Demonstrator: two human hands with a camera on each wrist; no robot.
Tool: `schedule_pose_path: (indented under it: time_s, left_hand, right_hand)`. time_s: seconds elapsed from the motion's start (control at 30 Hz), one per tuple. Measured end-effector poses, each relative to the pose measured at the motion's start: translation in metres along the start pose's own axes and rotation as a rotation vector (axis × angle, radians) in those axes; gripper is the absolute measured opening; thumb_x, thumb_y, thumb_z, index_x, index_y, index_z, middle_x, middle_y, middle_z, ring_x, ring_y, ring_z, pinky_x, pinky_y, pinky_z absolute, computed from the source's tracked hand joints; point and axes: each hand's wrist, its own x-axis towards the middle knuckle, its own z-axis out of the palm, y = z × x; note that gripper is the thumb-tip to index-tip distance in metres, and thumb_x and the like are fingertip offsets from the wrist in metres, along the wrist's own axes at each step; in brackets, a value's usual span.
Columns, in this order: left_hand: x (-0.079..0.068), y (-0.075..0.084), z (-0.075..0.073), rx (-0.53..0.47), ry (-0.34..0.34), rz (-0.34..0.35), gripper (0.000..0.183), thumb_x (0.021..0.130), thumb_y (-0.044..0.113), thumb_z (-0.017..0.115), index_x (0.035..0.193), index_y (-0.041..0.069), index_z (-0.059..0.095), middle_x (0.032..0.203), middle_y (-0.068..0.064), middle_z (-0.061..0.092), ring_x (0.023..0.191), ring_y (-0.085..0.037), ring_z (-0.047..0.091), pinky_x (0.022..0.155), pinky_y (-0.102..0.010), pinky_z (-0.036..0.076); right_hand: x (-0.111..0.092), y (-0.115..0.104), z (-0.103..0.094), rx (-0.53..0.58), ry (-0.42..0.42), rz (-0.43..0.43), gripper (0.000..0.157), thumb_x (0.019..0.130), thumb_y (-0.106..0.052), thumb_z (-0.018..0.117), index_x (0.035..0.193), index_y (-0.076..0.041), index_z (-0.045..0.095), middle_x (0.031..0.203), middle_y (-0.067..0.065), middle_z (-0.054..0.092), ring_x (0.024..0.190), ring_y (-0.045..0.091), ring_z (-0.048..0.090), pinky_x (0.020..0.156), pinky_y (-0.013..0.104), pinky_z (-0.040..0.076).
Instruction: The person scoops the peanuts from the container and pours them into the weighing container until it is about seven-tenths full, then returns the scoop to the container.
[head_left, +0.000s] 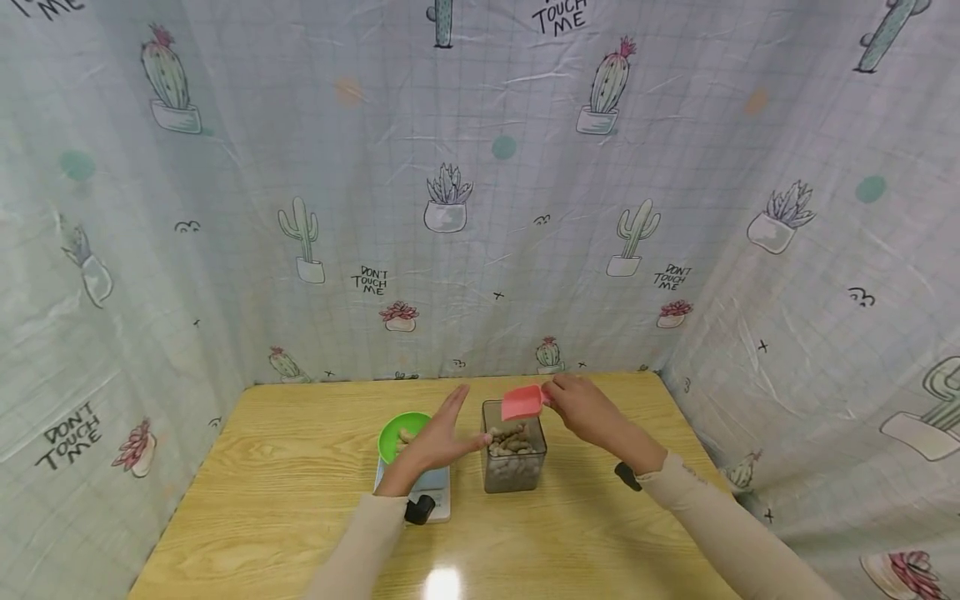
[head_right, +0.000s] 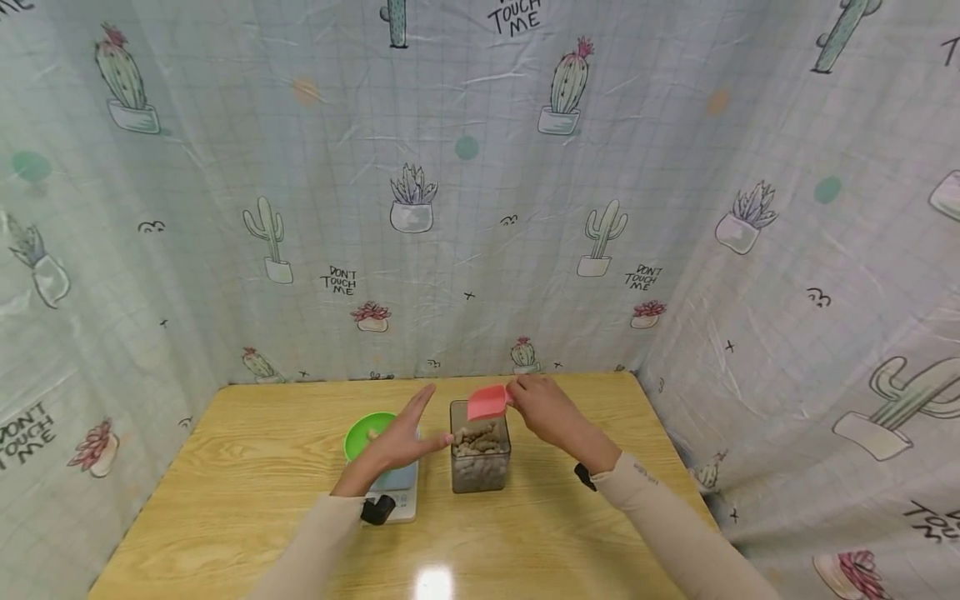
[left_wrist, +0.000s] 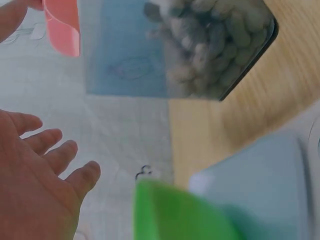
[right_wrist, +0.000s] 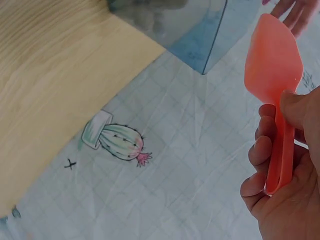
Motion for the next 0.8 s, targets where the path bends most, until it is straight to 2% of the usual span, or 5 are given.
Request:
schedule_pose_path:
  time_s: [0.23, 0.37, 0.57, 0.67, 0.8]
  left_hand:
    - [0.013, 0.0, 0.023, 0.018, -0.077, 0.017, 0.11, 0.074, 0.066, 0.063, 0.15, 0.029, -0.008, 0.16, -0.003, -0.002, 0.145, -0.031, 0.016, 0.108, -0.052, 0.033]
    - [0.017, -0.001, 0.032, 0.018, -0.124, 0.017, 0.115, 0.072, 0.07, 0.062, 0.149, 0.028, -0.014, 0.159, -0.001, -0.009, 0.146, -0.028, 0.01, 0.107, -0.05, 0.035]
    - [0.02, -0.005, 0.036, -0.008, -0.142, -0.001, 0.117, 0.069, 0.074, 0.06, 0.148, 0.03, -0.014, 0.159, 0.0, -0.009, 0.145, -0.03, 0.014, 0.106, -0.049, 0.036]
    - [0.021, -0.005, 0.037, -0.03, -0.156, -0.016, 0.118, 0.069, 0.073, 0.062, 0.148, 0.03, -0.014, 0.159, -0.002, -0.007, 0.144, -0.031, 0.019, 0.105, -0.049, 0.037]
    - [0.022, -0.006, 0.039, -0.045, -0.165, -0.026, 0.118, 0.069, 0.071, 0.064, 0.149, 0.03, -0.014, 0.159, -0.005, -0.004, 0.142, -0.032, 0.024, 0.104, -0.049, 0.038]
  right_hand:
    - [0.007, -0.005, -0.004, -0.167, -0.097, -0.091, 0.015, 0.09, -0.028, 0.061, 0.101, -0.017, 0.061, 0.089, -0.002, 0.062, 0.081, 0.016, 0.061, 0.069, 0.034, 0.049]
    - [0.012, -0.009, -0.007, -0.253, -0.143, -0.157, 0.016, 0.09, -0.025, 0.062, 0.104, -0.017, 0.061, 0.091, -0.002, 0.06, 0.083, 0.015, 0.059, 0.07, 0.032, 0.046]
    - [0.023, -0.014, -0.014, -0.374, -0.194, -0.259, 0.016, 0.089, -0.018, 0.062, 0.105, -0.017, 0.061, 0.096, -0.002, 0.06, 0.089, 0.015, 0.058, 0.076, 0.032, 0.047]
    - [0.028, -0.016, -0.018, -0.451, -0.223, -0.305, 0.018, 0.089, -0.021, 0.063, 0.107, -0.018, 0.062, 0.1, -0.003, 0.061, 0.092, 0.014, 0.058, 0.078, 0.031, 0.048]
    - [0.032, -0.021, -0.018, -0.554, -0.301, -0.325, 0.027, 0.087, -0.027, 0.065, 0.113, -0.019, 0.062, 0.109, -0.003, 0.062, 0.099, 0.014, 0.058, 0.085, 0.032, 0.049]
